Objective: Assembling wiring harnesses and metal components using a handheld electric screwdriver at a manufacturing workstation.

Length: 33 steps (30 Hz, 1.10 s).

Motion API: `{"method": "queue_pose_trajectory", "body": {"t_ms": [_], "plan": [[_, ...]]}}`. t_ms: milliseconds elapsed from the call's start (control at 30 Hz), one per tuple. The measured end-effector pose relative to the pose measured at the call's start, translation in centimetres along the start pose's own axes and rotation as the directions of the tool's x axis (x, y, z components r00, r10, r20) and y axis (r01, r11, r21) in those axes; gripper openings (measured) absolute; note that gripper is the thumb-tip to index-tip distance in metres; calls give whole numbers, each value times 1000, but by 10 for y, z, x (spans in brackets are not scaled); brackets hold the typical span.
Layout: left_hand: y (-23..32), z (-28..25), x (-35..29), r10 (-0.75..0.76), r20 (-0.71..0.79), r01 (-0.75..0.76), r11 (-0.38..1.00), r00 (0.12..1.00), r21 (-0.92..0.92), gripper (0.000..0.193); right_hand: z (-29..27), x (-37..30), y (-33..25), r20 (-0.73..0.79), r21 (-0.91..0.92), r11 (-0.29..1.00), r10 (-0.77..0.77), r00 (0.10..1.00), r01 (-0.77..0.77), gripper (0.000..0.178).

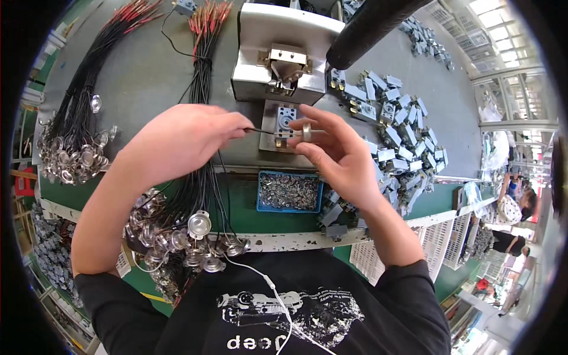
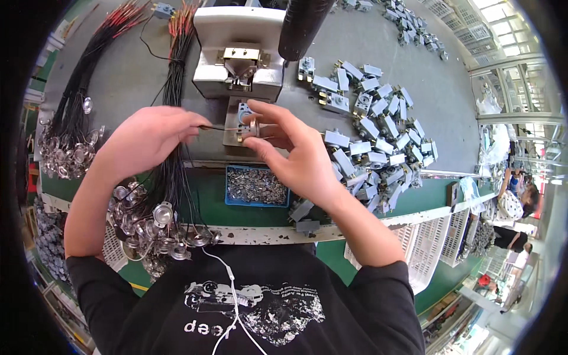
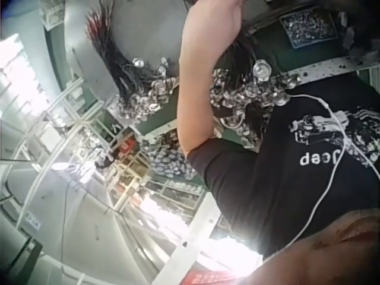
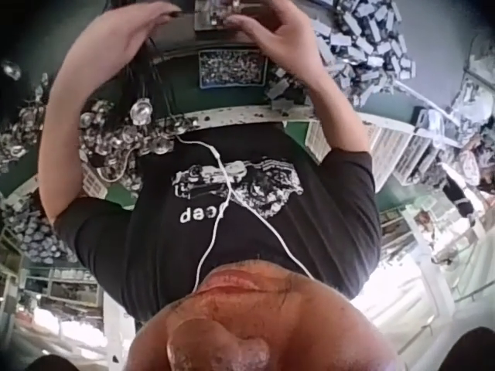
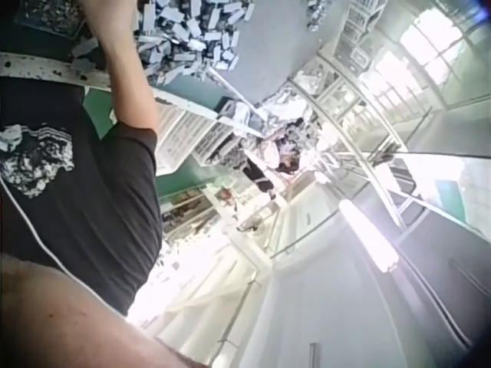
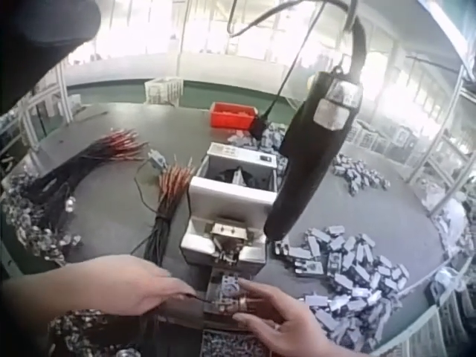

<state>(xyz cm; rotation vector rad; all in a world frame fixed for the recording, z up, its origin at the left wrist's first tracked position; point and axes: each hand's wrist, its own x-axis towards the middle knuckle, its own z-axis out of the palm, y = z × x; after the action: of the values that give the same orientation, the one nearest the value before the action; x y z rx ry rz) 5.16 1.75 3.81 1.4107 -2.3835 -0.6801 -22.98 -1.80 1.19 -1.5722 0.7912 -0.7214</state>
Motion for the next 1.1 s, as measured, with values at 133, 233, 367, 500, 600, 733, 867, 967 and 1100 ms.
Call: {"method": "queue_pose_trajectory", "body": {"t_ms": [133, 233, 367, 500, 600, 733, 867, 967, 1100], "plan": [[29, 8, 12, 119, -247, -123, 992, 962, 2, 23, 6, -9, -1, -89, -161, 974, -173, 981, 158, 50], [28, 24, 12, 57, -320, -107, 984, 946, -141, 20, 15, -6, 3, -184, -589, 754, -475, 860, 291, 39], [30, 27, 11, -52, -187, -48, 868, 981, -494, 17, 35, 0, -16, -333, 145, 969, -142, 932, 199, 23], [32, 3, 11, 88, -208, -118, 983, 974, -138, 14, -1, 14, -26, 207, 280, 921, 217, 954, -271, 27], [31, 3, 10, 155, -190, -166, 985, 969, -40, 11, -15, 23, -29, 380, 104, 947, 246, 892, -306, 28], [35, 7, 7, 107, -281, -178, 954, 954, -242, 12, -5, 1, -24, 225, 326, 933, 81, 971, -153, 33], [34, 9, 10, 127, -329, -208, 952, 936, -224, 18, -1, -10, -26, 162, 223, 960, 134, 978, -169, 42], [35, 13, 12, 145, -350, -218, 959, 926, -179, 19, 1, -19, -26, 118, 294, 939, 153, 981, -181, 40], [27, 12, 11, 102, -395, -191, 962, 913, -195, 19, -1, -19, -23, 118, 346, 914, 183, 976, -213, 40]]}}
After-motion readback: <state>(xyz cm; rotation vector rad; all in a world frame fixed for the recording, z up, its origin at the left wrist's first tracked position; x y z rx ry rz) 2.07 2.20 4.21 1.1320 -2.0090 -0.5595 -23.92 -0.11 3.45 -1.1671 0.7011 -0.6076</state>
